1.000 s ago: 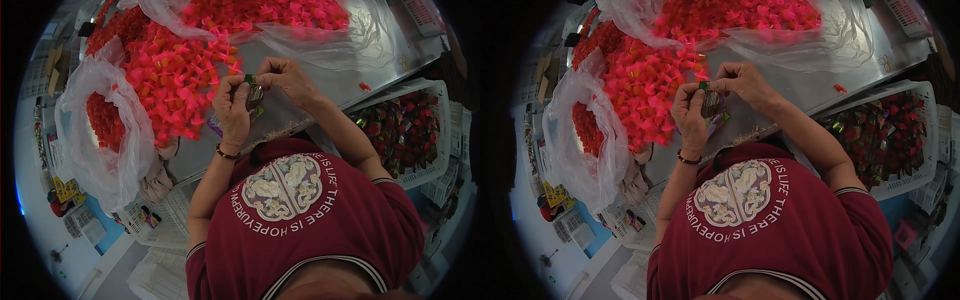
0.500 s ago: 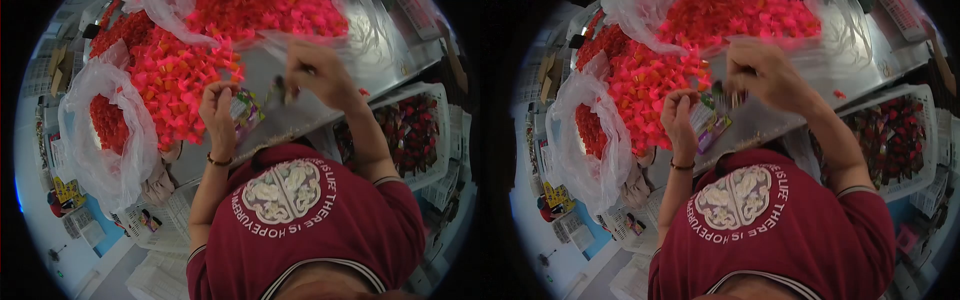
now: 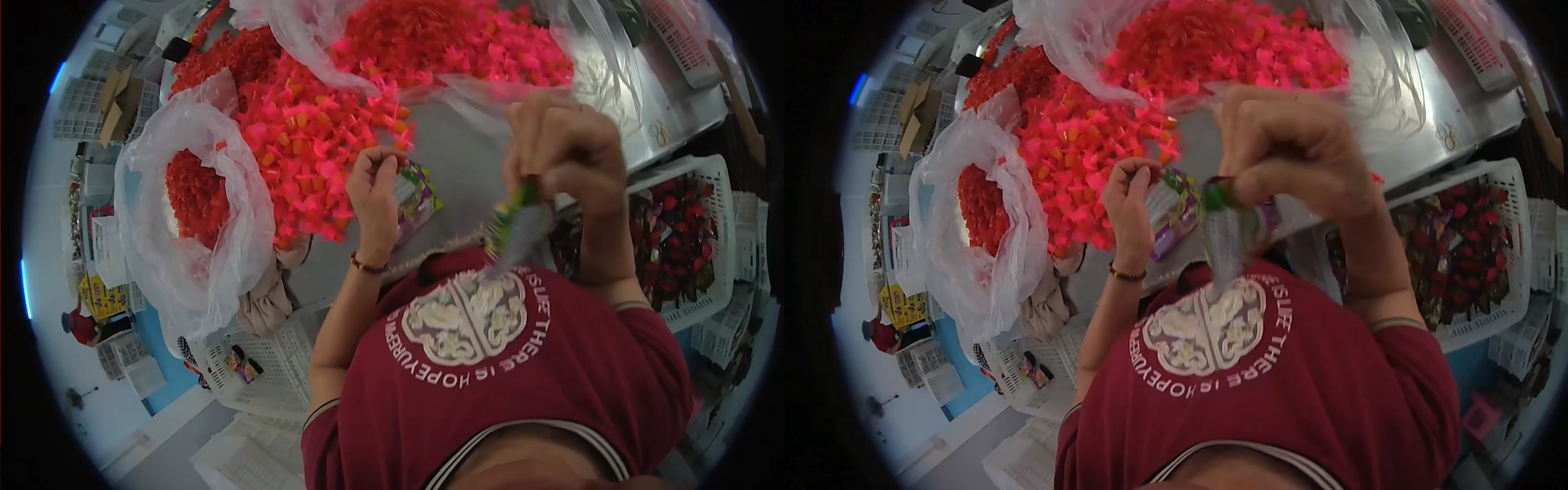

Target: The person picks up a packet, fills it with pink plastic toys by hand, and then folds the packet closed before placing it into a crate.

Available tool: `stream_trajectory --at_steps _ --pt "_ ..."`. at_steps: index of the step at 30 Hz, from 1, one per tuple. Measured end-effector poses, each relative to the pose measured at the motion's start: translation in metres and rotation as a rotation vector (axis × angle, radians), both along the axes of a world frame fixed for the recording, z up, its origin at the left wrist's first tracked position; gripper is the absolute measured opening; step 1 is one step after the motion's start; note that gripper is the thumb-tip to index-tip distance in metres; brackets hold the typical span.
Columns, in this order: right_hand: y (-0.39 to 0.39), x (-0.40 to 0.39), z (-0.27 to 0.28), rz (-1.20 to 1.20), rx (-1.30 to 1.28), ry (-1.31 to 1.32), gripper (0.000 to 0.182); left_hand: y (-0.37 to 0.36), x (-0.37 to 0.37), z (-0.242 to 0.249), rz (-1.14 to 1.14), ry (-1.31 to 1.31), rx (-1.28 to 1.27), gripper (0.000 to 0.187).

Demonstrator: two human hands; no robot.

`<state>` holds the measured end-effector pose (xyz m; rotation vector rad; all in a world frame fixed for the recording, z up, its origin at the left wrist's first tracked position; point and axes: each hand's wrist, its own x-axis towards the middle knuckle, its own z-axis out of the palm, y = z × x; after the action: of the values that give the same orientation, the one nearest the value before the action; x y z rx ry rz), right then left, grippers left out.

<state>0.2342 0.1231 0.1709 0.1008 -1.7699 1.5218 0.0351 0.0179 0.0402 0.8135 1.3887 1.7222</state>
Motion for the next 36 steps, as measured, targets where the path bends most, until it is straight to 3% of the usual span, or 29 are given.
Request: stream_trajectory --at_steps 2,3,4,6,7,9,11,13,15,19,21,23,25,28,31,36 --pt "0.020 0.001 -0.019 -0.176 -0.078 -0.377 0.018 0.000 0.000 0.000 -0.019 -0.011 0.018 0.009" --pt "0.040 -0.016 -0.062 -0.649 0.393 -0.519 0.016 0.000 0.000 0.000 -0.045 -0.017 0.036 0.009" --pt "0.027 -0.011 -0.057 -0.657 0.383 -0.527 0.016 -0.006 0.001 0.000 -0.056 -0.020 0.028 0.009" --pt "0.019 -0.008 -0.031 -0.376 0.231 -0.378 0.016 0.005 -0.004 -0.002 0.015 0.051 0.085 0.011" --pt "0.025 -0.002 -0.034 -0.293 -0.018 -0.413 0.017 -0.004 -0.004 -0.001 0.004 0.041 0.050 0.011" --pt "0.066 -0.012 -0.095 -0.771 0.777 -0.499 0.016 0.007 -0.008 0.009 -0.028 0.053 0.080 0.023" --pt "0.061 -0.016 -0.087 -0.771 0.675 -0.527 0.017 0.017 -0.007 0.028 -0.077 0.067 0.115 0.031" --pt "0.036 -0.019 -0.068 -0.626 0.421 -0.490 0.017 0.015 -0.003 0.027 -0.144 0.070 0.095 0.040" --pt "0.035 -0.020 -0.071 -0.599 0.404 -0.488 0.016 0.032 -0.004 0.024 -0.263 0.349 0.174 0.056" --pt "0.025 -0.021 -0.079 -0.544 0.283 -0.379 0.012 0.040 0.011 0.019 -0.349 0.476 0.098 0.053" --pt "0.021 -0.020 -0.082 -0.537 0.262 -0.366 0.013 0.045 0.011 0.010 -0.575 0.216 -0.054 0.044" --pt "0.016 -0.019 -0.082 -0.535 0.246 -0.349 0.017 0.042 0.015 0.007 -0.559 0.136 -0.049 0.038" --pt "0.010 -0.021 -0.081 -0.537 0.023 -0.200 0.025 0.037 0.016 0.008 -0.542 0.059 -0.046 0.032" --pt "0.012 -0.015 -0.081 -0.547 0.089 -0.236 0.032 0.032 0.016 0.012 -0.500 -0.057 -0.002 0.024" --pt "0.010 -0.012 -0.082 -0.532 0.125 -0.440 0.029 0.029 0.018 0.013 -0.463 -0.135 -0.013 0.027" --pt "0.014 -0.012 -0.101 -0.509 -0.026 -0.373 0.015 0.027 0.018 0.004 -0.469 -0.170 0.041 0.024"
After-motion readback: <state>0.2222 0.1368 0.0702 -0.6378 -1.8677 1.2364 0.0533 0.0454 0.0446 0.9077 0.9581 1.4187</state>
